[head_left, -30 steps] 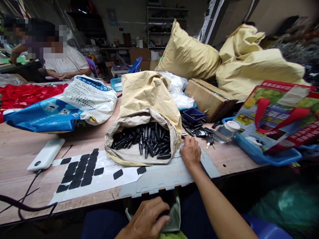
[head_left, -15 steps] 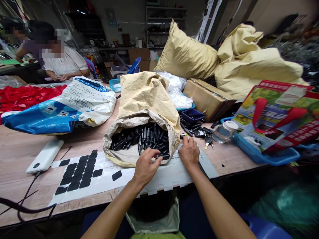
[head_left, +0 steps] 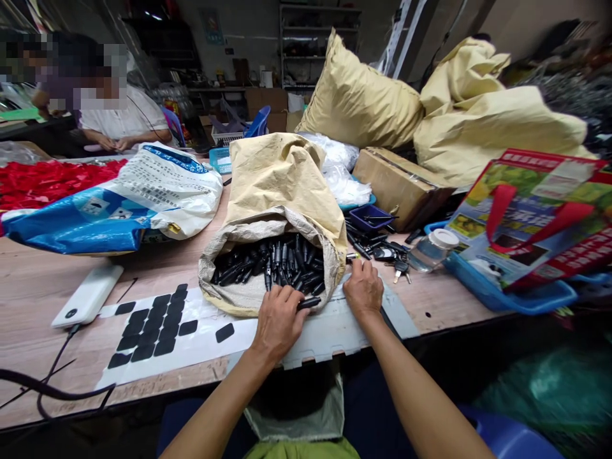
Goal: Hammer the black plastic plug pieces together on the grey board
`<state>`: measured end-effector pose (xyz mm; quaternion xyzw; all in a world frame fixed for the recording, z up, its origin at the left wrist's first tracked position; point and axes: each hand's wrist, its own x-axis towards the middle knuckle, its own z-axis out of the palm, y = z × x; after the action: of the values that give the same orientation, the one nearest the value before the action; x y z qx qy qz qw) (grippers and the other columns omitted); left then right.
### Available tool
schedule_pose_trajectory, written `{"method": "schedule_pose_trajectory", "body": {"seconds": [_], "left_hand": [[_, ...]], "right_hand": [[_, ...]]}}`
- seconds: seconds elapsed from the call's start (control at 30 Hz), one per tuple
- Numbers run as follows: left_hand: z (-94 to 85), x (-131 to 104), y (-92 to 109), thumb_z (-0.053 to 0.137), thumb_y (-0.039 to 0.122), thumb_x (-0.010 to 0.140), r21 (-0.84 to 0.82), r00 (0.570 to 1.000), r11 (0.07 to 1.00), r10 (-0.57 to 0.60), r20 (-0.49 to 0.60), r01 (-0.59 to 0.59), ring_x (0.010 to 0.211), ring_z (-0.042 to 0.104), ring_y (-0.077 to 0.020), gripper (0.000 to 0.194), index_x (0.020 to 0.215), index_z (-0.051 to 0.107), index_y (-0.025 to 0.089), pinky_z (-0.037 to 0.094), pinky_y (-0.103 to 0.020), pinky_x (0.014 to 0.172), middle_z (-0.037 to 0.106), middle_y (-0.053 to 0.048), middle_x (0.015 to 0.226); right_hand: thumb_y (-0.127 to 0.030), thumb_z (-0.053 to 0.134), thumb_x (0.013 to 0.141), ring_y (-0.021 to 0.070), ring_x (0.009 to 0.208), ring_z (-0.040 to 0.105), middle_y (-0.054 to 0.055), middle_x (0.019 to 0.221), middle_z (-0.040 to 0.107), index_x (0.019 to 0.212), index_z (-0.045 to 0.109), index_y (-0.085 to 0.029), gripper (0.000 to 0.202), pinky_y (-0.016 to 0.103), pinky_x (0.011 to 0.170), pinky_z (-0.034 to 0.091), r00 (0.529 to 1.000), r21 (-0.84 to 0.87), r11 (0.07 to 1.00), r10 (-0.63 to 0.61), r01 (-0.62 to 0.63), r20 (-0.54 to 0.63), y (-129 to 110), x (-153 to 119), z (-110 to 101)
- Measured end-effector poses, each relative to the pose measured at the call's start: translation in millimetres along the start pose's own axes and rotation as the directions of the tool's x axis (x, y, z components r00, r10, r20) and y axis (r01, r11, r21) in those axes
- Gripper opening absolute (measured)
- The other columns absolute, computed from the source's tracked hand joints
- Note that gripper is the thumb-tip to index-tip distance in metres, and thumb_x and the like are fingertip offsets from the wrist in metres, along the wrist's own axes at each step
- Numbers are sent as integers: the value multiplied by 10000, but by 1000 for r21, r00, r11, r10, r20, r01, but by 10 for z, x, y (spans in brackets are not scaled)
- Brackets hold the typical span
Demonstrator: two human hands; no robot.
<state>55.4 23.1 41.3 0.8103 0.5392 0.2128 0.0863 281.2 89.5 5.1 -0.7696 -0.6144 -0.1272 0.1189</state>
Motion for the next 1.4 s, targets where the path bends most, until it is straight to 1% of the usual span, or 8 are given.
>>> {"method": "schedule_pose_trajectory", "body": {"seconds": [0.2, 0.47, 0.57, 0.67, 0.77, 0.9, 1.1, 1.4], "left_hand": [[68, -431, -291, 691, 331, 927, -171, 1000, 985, 4, 25, 0, 943, 547, -254, 139, 1017, 686, 224, 403, -396, 827, 686, -58, 973], [194, -447, -404, 750, 408, 881, -254, 1000, 967, -18, -6, 16, 947, 561, -251, 222, 1009, 726, 229, 407, -383, 859, 684, -58, 964], [186, -440, -407, 753, 397, 882, -269, 1000, 963, -30, -5, 27, 947, 556, -245, 204, 1001, 736, 232, 401, -378, 859, 685, -51, 952], [180, -434, -411, 772, 382, 868, -282, 999, 958, -43, 0, 41, 950, 549, -244, 197, 990, 739, 231, 390, -373, 843, 684, -44, 932], [173, -427, -415, 779, 355, 857, -291, 999, 955, -53, 3, 52, 942, 547, -240, 178, 977, 738, 229, 393, -372, 839, 685, -43, 924], [165, -417, -415, 778, 371, 850, -312, 997, 947, -71, 23, 74, 941, 555, -242, 185, 969, 746, 234, 397, -386, 855, 697, -47, 926], [151, -399, -397, 831, 321, 799, -329, 991, 934, -125, 51, 135, 957, 544, -242, 177, 933, 741, 246, 379, -373, 851, 701, -19, 918], [147, -399, -388, 831, 312, 794, -320, 990, 938, -127, 53, 137, 960, 546, -243, 176, 932, 743, 246, 380, -375, 853, 698, -21, 918]], "right_hand": [[-134, 462, 935, 263, 945, 550, 130, 1049, 589, 1127, 598, -154, 236, 340, 700, 392, 1000, -11, 1000, 2, -2, -16, 0, -13, 16], [-136, 475, 918, 253, 960, 585, 125, 1113, 625, 1225, 636, -187, 350, 323, 712, 385, 992, 117, 988, 85, -96, 92, 89, 34, -92], [-176, 493, 913, 221, 886, 598, 104, 1090, 651, 1260, 647, -213, 381, 308, 692, 387, 960, 291, 919, 229, -267, 159, 275, -11, -225], [-254, 547, 888, 186, 726, 581, 59, 914, 663, 1239, 662, -189, 375, 299, 665, 423, 930, 519, 772, 318, -367, 184, 394, -225, -423], [-393, 604, 881, 167, 657, 565, 33, 843, 655, 1218, 670, -178, 405, 284, 622, 469, 966, 756, 602, 173, -257, 191, 291, -576, -655], [-340, 563, 936, 169, 760, 633, 59, 937, 700, 1220, 682, -188, 343, 286, 714, 531, 971, 867, 485, -132, -115, 202, -88, -995, -888], [-239, 493, 974, 209, 965, 673, 89, 1075, 721, 1252, 666, -206, 329, 338, 871, 547, 950, 859, 510, -291, 53, 114, -445, -1251, -949], [-197, 466, 973, 216, 1014, 673, 89, 1091, 717, 1243, 654, -199, 330, 340, 892, 541, 952, 804, 586, -292, 105, 89, -422, -1272, -865]]}}
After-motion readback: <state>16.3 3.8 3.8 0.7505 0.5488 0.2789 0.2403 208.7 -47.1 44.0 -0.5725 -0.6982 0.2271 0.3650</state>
